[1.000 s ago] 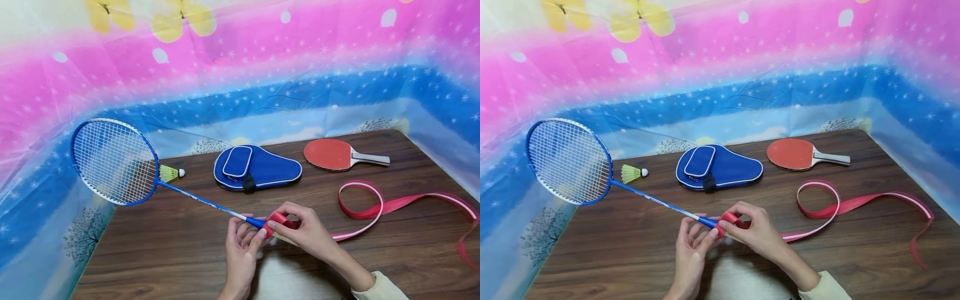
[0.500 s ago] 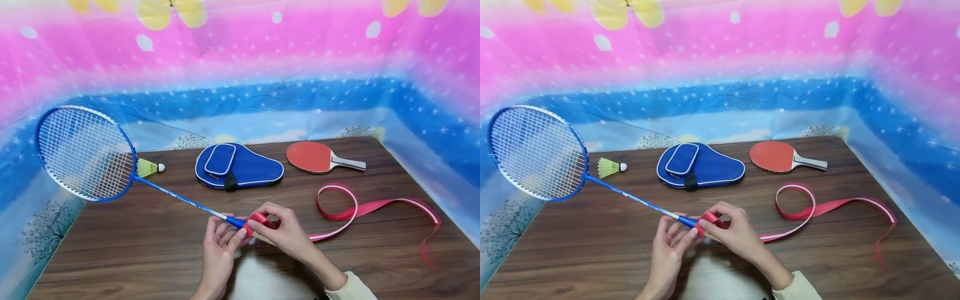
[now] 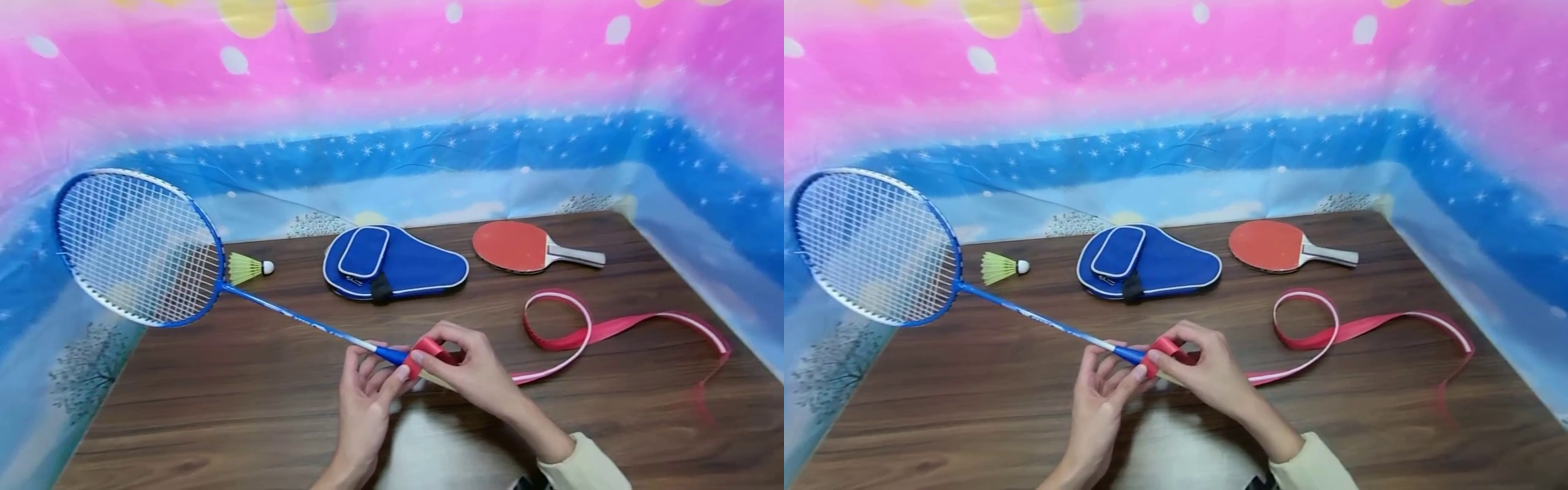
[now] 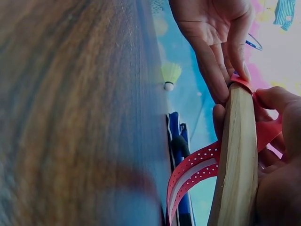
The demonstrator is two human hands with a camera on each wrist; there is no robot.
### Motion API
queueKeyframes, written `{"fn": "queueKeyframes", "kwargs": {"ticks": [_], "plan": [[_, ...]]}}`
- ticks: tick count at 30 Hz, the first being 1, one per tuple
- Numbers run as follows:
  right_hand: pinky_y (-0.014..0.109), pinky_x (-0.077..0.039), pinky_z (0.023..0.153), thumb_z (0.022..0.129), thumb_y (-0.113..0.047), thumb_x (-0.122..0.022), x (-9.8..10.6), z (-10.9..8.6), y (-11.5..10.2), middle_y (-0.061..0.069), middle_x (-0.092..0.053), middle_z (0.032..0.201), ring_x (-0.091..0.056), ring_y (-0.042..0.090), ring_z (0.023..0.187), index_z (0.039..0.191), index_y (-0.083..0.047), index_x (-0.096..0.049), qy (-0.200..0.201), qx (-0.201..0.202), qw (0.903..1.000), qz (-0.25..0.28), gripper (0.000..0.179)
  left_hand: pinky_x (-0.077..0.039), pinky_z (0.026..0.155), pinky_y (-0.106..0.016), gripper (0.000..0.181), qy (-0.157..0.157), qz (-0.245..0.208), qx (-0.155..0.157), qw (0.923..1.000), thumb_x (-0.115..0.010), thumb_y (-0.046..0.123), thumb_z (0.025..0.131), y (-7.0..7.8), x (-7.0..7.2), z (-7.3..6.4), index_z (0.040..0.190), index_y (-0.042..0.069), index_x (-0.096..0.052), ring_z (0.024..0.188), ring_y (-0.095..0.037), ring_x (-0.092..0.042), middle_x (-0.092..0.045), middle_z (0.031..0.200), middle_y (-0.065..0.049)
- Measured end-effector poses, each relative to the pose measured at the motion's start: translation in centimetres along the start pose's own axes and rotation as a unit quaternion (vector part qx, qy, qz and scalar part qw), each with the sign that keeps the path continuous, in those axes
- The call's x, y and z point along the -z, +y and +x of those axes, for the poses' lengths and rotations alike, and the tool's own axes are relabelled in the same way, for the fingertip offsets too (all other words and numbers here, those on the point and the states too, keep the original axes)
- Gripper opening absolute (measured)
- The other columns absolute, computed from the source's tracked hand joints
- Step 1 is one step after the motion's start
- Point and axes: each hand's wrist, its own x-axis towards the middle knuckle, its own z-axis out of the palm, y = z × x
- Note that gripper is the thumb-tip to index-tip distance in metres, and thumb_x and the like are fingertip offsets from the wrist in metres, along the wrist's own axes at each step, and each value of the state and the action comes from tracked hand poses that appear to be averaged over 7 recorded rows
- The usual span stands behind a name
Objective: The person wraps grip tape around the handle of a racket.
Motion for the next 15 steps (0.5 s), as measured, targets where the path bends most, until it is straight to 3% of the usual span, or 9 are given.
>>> {"fn": "queueKeyframes", "kwargs": {"ticks": [7, 11, 15], "plan": [[0.034, -0.057, 0.061, 0.09, -0.029, -0.074, 2.4, -0.6, -0.2, -0.004, -0.065, 0.094, -0.061, 0.019, 0.082, 0.101, -0.026, -0.07, -0.01, -0.026, 0.9989, -0.037, 0.012, -0.055, 0.081, -0.047, 0.042, 0.004, -0.032, 0.008, 0.9994, -0.069, -0.002, 0.089, -1.2, -2.0, 0.3, 0.122, 0.0, -0.043, 0.097, -0.037, -0.067, -0.048, 0.123, -0.03], [0.034, -0.056, 0.06, 0.09, -0.029, -0.074, 2.1, -0.4, -0.2, -0.004, -0.066, 0.095, -0.061, 0.019, 0.082, 0.103, -0.025, -0.07, -0.007, -0.026, 0.9992, -0.03, 0.014, -0.055, 0.08, -0.048, 0.045, 0.011, -0.027, 0.007, 0.9996, -0.071, -0.003, 0.087, -0.8, -1.7, 0.3, 0.123, -0.001, -0.043, 0.098, -0.037, -0.066, -0.052, 0.12, -0.028], [0.033, -0.056, 0.061, 0.09, -0.026, -0.074, 0.8, -0.1, 0.0, -0.002, -0.066, 0.094, -0.061, 0.02, 0.081, 0.103, -0.024, -0.071, -0.012, -0.03, 0.9994, 0.007, 0.014, -0.057, 0.08, -0.043, 0.045, 0.029, 0.019, -0.003, 0.9994, -0.073, -0.004, 0.085, 0.2, -0.6, 0.2, 0.122, -0.001, -0.047, 0.102, -0.033, -0.064, -0.057, 0.118, -0.026]]}}
